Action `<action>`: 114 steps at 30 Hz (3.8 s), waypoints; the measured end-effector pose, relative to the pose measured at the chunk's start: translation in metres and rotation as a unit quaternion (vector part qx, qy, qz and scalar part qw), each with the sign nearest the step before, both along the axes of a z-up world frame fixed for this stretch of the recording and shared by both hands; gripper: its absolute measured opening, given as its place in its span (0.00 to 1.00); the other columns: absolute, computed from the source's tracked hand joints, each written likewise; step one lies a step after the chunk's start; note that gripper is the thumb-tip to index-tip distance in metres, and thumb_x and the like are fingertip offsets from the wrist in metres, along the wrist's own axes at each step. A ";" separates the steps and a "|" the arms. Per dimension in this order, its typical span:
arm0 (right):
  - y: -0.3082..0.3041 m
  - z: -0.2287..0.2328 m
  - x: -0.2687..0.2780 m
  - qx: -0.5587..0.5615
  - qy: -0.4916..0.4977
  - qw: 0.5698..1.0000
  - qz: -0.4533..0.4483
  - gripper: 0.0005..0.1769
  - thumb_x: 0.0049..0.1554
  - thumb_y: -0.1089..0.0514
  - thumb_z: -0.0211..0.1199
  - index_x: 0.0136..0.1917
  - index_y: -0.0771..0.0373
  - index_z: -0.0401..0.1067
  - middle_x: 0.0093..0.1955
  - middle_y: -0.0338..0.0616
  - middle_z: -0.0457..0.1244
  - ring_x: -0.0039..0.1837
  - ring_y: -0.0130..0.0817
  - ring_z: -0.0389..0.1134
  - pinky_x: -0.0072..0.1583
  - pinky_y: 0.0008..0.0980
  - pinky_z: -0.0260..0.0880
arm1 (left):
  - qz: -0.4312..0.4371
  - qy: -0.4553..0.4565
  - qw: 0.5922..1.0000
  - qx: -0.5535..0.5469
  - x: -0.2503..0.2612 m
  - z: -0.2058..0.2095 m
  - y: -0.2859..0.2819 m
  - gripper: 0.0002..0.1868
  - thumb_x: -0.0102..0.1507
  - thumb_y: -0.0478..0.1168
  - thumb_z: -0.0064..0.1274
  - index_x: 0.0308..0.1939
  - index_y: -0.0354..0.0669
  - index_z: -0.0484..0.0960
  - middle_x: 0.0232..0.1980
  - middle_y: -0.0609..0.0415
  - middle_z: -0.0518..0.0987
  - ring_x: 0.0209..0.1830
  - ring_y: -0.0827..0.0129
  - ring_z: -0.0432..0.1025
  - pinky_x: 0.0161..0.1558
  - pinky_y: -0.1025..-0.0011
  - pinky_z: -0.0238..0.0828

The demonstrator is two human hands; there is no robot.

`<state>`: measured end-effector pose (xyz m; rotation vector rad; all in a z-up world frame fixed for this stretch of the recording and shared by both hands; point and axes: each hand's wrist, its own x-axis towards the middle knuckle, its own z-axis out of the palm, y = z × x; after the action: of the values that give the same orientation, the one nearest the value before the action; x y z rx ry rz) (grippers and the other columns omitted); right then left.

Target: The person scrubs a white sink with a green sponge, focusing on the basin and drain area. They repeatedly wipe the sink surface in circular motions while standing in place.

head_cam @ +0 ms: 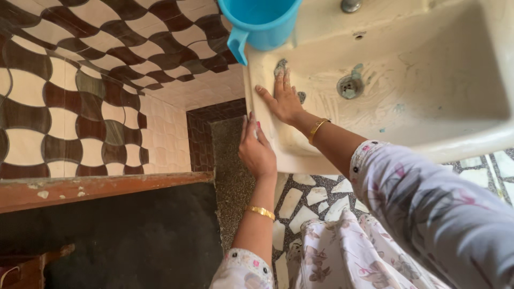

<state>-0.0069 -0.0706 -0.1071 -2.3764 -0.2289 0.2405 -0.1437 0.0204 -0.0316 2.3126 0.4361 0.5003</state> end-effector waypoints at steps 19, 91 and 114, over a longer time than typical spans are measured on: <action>-0.156 0.104 -0.190 -0.266 -0.084 0.953 0.118 0.31 0.70 0.42 0.33 0.66 0.59 0.73 0.55 0.48 0.71 0.55 0.39 0.72 0.63 0.45 0.68 | -0.094 0.213 0.940 0.250 -0.008 0.009 -0.012 0.46 0.66 0.50 0.49 0.79 0.41 0.39 0.82 0.42 0.45 0.81 0.45 0.41 0.77 0.58 0.44; -0.362 0.127 0.117 -0.223 -0.301 0.860 0.347 0.46 0.59 0.29 0.41 0.83 0.51 0.44 0.86 0.47 0.40 0.85 0.42 0.38 0.80 0.45 0.38 | 0.153 -0.105 0.941 -0.284 0.171 -0.073 -0.374 0.45 0.59 0.23 0.41 0.79 0.25 0.41 0.84 0.31 0.39 0.85 0.44 0.38 0.81 0.52 0.30; -0.362 0.119 0.122 -0.261 -0.282 0.853 0.352 0.50 0.56 0.30 0.46 0.84 0.51 0.42 0.86 0.44 0.38 0.85 0.40 0.35 0.81 0.42 0.35 | 0.205 0.005 0.946 -0.252 0.208 -0.141 -0.263 0.53 0.57 0.36 0.50 0.75 0.18 0.32 0.81 0.28 0.34 0.83 0.48 0.34 0.79 0.59 0.32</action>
<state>0.1152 -0.4324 0.0122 -2.7389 -1.4943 -0.0931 0.0643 -0.2430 -0.1721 1.7310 0.9427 0.5023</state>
